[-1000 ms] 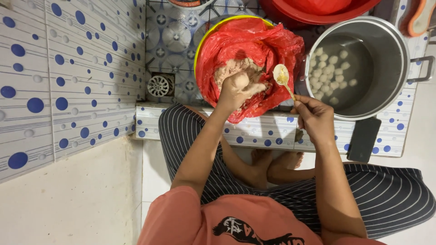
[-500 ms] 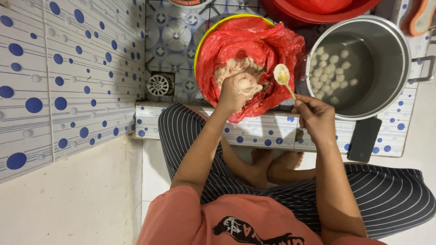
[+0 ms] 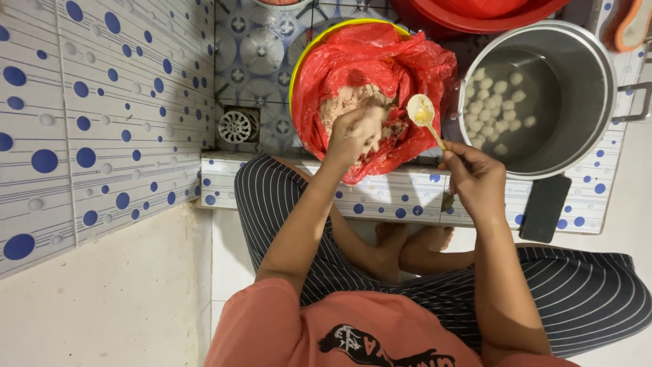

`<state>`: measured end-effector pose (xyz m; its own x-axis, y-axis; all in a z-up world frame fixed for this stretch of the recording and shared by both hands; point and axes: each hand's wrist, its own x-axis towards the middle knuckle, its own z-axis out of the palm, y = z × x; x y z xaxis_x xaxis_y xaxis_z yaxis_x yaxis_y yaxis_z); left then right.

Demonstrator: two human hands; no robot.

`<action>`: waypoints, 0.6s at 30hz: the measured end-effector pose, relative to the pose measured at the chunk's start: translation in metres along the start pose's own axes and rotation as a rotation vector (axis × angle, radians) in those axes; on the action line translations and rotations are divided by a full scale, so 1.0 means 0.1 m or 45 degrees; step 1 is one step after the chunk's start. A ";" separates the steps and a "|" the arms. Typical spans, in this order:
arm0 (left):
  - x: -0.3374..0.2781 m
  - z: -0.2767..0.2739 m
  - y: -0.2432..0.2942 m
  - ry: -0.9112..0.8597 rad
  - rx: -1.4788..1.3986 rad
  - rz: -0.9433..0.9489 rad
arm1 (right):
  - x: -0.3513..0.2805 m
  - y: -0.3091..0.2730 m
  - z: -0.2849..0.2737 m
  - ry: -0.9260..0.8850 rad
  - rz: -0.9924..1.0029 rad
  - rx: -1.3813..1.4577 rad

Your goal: Forming dough balls by hand and spoon and dropping them into a pot of water

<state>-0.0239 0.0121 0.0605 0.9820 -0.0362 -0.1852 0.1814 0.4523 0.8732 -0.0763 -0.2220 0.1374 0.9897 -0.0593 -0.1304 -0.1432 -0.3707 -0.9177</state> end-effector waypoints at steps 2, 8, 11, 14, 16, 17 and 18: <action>0.00 0.03 -0.09 0.035 0.047 -0.015 | -0.04 -0.11 0.00 0.000 -0.021 -0.040; -0.03 0.12 -0.01 -0.003 0.124 0.108 | -0.11 -0.38 0.02 0.043 -0.323 -0.367; -0.01 0.12 -0.04 -0.068 0.163 0.159 | -0.15 -0.43 0.03 0.143 -0.737 -0.872; 0.09 0.06 -0.35 -0.113 0.174 0.200 | -0.15 -0.55 0.06 0.253 -0.973 -1.285; 0.07 0.13 -0.27 -0.121 0.164 0.216 | -0.15 -0.65 0.10 0.293 -1.052 -1.417; 0.02 0.22 -0.06 -0.103 0.166 0.255 | -0.15 -0.68 0.13 0.318 -1.092 -1.502; -0.03 0.32 0.15 -0.087 0.168 0.296 | -0.15 -0.71 0.16 0.346 -1.132 -1.586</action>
<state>-0.0220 -0.0095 0.0884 0.9985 -0.0071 0.0537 -0.0482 0.3356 0.9408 -0.0809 -0.1800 0.1988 0.7449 0.4806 0.4628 0.4176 -0.8768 0.2384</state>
